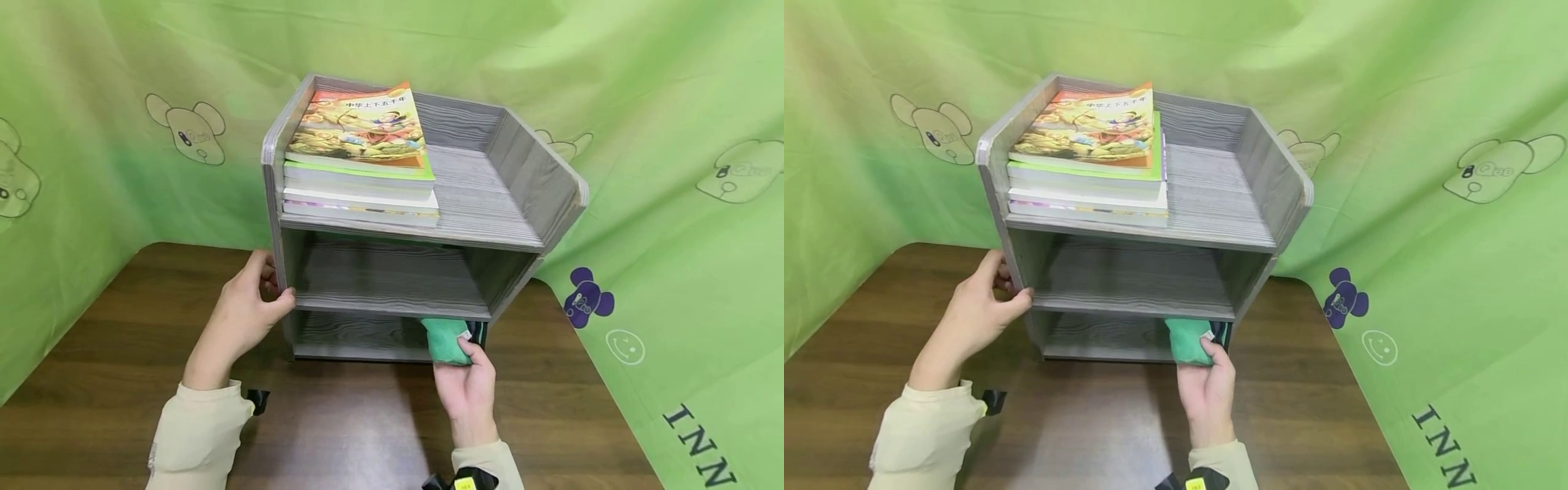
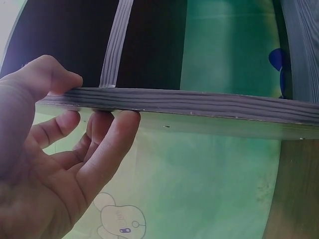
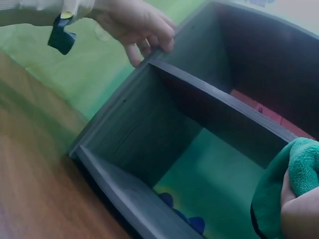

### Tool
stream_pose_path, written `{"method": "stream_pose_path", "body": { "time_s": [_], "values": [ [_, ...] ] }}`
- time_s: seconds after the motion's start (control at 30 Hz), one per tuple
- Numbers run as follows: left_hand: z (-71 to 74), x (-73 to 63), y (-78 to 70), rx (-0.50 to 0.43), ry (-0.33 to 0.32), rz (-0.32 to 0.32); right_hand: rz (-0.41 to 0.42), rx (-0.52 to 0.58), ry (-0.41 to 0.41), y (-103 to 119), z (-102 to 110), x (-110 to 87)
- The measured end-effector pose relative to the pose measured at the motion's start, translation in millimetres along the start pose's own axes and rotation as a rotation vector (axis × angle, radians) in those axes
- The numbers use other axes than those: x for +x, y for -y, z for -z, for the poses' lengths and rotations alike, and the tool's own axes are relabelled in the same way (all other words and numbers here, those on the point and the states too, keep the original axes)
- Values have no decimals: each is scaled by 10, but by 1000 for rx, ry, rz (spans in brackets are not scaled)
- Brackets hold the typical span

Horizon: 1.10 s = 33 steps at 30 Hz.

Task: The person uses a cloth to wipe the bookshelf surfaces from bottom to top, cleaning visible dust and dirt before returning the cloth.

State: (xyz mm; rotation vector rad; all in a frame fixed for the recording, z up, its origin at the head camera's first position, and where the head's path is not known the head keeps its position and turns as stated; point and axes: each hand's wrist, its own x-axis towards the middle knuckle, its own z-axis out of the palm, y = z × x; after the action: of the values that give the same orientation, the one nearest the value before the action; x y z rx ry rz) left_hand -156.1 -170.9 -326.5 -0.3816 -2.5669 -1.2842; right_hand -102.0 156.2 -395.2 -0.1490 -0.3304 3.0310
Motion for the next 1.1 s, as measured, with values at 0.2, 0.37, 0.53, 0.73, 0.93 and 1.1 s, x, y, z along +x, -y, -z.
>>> {"method": "stream_pose_path", "body": {
  "time_s": [0.2, 0.37, 0.53, 0.73, 0.93, 1.1],
  "values": [
    [-18, 12, -27, -8, 2, 13, 45, -330, 47, 87, 111, -239],
    [3, -3, -25, -21, 0, 28, 202, -1153, 18, 49, 93, -166],
    [0, -4, 4, -29, 10, 32, 765, -2231, 221, -97, 215, 64],
    [-10, -4, 18, -38, 8, 30, 832, -2755, 576, -275, 398, 88],
    [0, -3, -29, -19, 27, 48, 395, -2660, 615, -88, 184, 46],
    [0, -104, -223, 225, 10, 98, 328, -2391, 528, 405, -300, -29]
  ]
}}
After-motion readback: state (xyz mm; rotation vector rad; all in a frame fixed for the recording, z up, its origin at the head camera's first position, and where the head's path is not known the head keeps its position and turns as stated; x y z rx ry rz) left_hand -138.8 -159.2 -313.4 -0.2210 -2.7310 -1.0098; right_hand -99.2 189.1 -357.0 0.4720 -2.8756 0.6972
